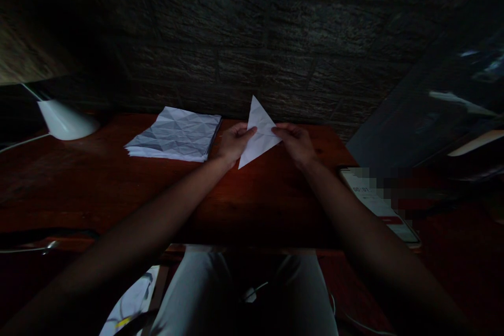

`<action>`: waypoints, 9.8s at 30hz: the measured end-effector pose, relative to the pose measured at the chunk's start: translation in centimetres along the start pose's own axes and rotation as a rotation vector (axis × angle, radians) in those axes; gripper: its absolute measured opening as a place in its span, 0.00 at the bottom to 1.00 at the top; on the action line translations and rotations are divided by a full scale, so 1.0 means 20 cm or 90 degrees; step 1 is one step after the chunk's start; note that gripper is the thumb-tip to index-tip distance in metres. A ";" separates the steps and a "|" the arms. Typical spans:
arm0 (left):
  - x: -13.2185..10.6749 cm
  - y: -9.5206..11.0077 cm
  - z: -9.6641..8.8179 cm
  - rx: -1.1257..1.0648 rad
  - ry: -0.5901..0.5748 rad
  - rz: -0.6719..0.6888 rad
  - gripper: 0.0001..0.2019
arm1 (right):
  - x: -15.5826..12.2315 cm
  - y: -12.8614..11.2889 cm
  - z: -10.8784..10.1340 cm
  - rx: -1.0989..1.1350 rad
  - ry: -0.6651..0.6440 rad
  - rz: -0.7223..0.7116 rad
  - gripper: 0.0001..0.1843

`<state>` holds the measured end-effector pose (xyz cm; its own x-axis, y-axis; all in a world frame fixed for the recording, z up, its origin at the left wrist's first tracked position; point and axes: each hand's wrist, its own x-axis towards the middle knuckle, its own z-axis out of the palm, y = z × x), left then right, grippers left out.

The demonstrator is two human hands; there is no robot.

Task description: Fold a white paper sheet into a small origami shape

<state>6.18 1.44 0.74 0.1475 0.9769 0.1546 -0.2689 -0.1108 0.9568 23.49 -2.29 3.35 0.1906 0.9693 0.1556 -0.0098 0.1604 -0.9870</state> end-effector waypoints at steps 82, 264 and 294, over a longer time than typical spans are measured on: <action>-0.12 0.05 0.03 0.215 -0.358 -0.137 0.20 | -0.03 -0.07 -0.04 0.052 -0.116 0.111 0.18; 0.02 0.14 -0.08 -0.097 -0.158 -0.057 0.22 | 0.01 -0.02 -0.04 -0.051 -0.062 -0.093 0.19; 0.02 0.09 -0.06 -0.008 -0.068 -0.013 0.29 | -0.01 0.00 0.00 -0.064 -0.079 -0.101 0.25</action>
<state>4.59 1.82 2.13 0.2531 0.9538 0.1617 -0.2771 -0.0887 0.9567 23.42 -2.56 3.28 0.0596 0.9500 0.3065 0.1097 0.2989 -0.9480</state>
